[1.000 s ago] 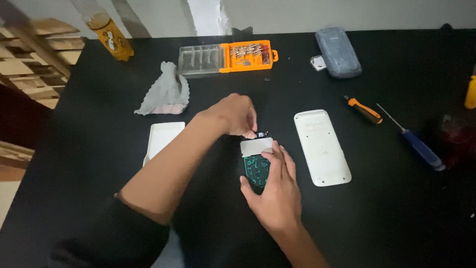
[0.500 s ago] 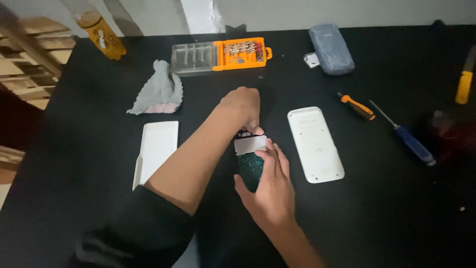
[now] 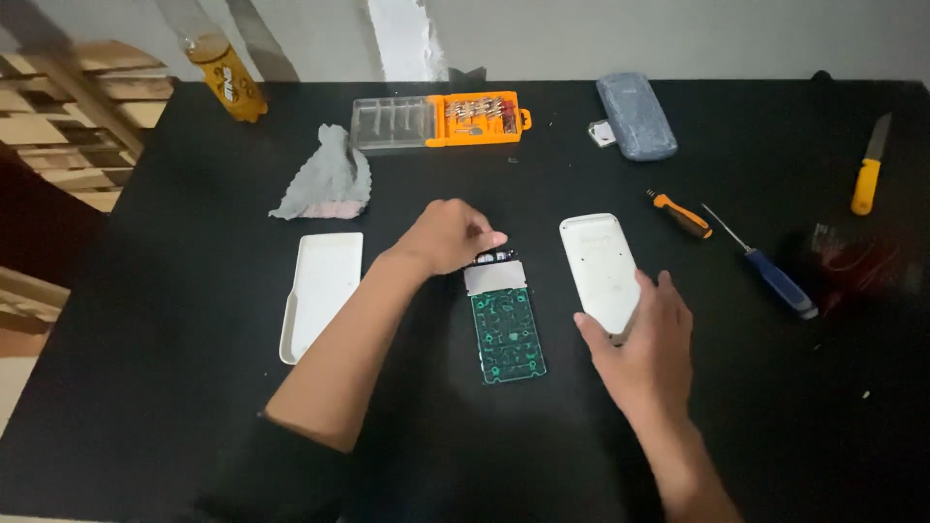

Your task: Assembling a calculator by aligning the rubber membrane and circuit board into the front casing and snapping the back cover into place.

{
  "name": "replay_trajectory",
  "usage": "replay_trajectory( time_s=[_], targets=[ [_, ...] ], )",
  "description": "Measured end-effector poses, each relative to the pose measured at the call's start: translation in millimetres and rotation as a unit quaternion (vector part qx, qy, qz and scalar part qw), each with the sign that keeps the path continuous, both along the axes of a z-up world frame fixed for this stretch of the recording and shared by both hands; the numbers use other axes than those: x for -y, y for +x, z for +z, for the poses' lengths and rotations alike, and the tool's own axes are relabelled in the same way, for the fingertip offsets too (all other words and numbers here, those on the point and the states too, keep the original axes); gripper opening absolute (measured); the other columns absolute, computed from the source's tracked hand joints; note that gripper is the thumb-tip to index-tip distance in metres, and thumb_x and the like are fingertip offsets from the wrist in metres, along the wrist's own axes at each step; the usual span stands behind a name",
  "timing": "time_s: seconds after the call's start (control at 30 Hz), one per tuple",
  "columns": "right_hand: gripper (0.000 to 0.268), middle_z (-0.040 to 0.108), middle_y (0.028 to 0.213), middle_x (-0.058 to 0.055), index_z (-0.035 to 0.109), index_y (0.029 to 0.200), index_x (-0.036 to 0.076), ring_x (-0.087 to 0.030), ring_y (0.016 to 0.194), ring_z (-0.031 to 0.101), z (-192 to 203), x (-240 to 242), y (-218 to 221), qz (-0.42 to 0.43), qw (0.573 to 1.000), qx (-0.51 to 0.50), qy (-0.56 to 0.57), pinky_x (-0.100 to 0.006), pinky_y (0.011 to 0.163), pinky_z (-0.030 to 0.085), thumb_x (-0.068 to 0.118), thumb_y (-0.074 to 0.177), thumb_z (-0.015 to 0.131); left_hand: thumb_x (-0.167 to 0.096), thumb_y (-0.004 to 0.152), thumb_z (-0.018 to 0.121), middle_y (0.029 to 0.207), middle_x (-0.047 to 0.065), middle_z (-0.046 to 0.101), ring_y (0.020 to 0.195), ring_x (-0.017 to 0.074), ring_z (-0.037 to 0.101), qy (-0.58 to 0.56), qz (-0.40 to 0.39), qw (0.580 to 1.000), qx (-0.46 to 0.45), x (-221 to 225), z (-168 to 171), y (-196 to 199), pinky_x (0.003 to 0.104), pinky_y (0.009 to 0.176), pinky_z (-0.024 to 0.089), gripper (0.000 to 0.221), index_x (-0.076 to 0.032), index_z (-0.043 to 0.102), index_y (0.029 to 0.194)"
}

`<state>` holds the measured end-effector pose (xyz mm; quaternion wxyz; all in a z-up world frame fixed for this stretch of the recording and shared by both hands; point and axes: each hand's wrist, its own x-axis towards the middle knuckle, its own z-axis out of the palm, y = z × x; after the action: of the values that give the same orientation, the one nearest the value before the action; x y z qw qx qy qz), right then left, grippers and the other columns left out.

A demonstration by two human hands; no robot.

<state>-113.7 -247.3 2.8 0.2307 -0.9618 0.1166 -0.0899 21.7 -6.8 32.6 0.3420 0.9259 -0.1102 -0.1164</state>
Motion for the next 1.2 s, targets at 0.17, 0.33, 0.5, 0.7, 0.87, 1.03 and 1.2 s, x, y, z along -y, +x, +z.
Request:
replay_trajectory(
  time_s=[0.17, 0.33, 0.5, 0.7, 0.87, 1.03, 1.2],
  targets=[
    [0.077, 0.049, 0.151, -0.027, 0.047, 0.151, 0.006, -0.045, 0.132, 0.054, 25, -9, 4, 0.0, 0.999, -0.031, -0.025, -0.06, 0.095, 0.056, 0.029, 0.086, 0.081, -0.016, 0.096, 0.069, 0.099, 0.023, 0.077, 0.099, 0.0418, 0.074, -0.096, 0.025, 0.995, 0.031, -17, 1, -34, 0.049, 0.091, 0.06, 0.02, -0.005, 0.078, 0.11],
    [0.097, 0.057, 0.144, -0.023, 0.045, 0.154, 0.006, -0.041, 0.13, 0.059, 47, -11, 4, -0.056, 0.993, -0.099, -0.028, -0.058, 0.097, 0.055, 0.03, 0.073, 0.092, -0.016, 0.081, 0.083, 0.111, 0.031, 0.074, 0.108, 0.0437, 0.07, -0.218, 0.038, 0.974, 0.043, -18, 2, -65, 0.049, 0.099, 0.057, 0.05, 0.009, 0.069, 0.122],
    [0.106, 0.055, 0.146, -0.01, 0.029, 0.161, 0.022, -0.034, 0.136, 0.051, 85, -24, -7, -0.15, 0.952, -0.265, 0.029, -0.057, 0.108, 0.044, 0.038, 0.073, 0.086, -0.043, 0.063, 0.095, 0.145, 0.009, 0.053, 0.133, 0.0291, 0.04, -0.096, -0.059, 0.993, 0.024, -14, -20, -62, 0.046, 0.111, 0.039, 0.109, -0.008, 0.044, 0.153],
    [0.091, 0.063, 0.142, -0.008, 0.044, 0.148, 0.015, -0.027, 0.132, 0.058, 98, -37, -16, -0.202, 0.95, -0.182, 0.152, -0.045, 0.112, 0.043, 0.02, 0.069, 0.09, -0.038, 0.062, 0.098, 0.141, 0.003, 0.053, 0.128, 0.0269, 0.041, -0.081, -0.039, 0.996, 0.001, -7, -26, -59, 0.043, 0.11, 0.04, 0.106, -0.013, 0.047, 0.151],
    [0.085, 0.062, 0.143, -0.012, 0.048, 0.14, 0.014, -0.028, 0.13, 0.06, 77, -59, -23, -0.179, 0.955, -0.133, 0.194, -0.046, 0.105, 0.051, 0.013, 0.066, 0.091, -0.039, 0.065, 0.095, 0.141, 0.007, 0.054, 0.127, 0.0287, 0.042, -0.113, -0.054, 0.991, 0.039, -13, -29, -64, 0.045, 0.106, 0.041, 0.102, -0.01, 0.047, 0.15],
    [0.085, 0.063, 0.144, -0.005, 0.052, 0.139, 0.019, -0.023, 0.13, 0.06, 85, -90, -24, -0.212, 0.941, -0.158, 0.21, -0.044, 0.103, 0.05, 0.021, 0.063, 0.091, -0.058, 0.085, 0.067, 0.145, 0.019, 0.051, 0.125, 0.0354, 0.046, -0.141, -0.104, 0.978, 0.111, -22, -45, -54, 0.052, 0.101, 0.042, 0.092, 0.0, 0.041, 0.151],
    [0.071, 0.066, 0.132, 0.013, 0.052, 0.13, 0.034, -0.021, 0.122, 0.064, 83, -113, -25, -0.162, 0.945, -0.255, 0.127, -0.047, 0.095, 0.052, 0.038, 0.066, 0.083, -0.032, 0.103, 0.043, 0.143, 0.005, 0.065, 0.129, 0.0194, 0.062, -0.242, 0.023, 0.97, -0.03, -31, -29, -51, 0.033, 0.105, 0.046, 0.049, -0.011, 0.051, 0.147]
  ],
)
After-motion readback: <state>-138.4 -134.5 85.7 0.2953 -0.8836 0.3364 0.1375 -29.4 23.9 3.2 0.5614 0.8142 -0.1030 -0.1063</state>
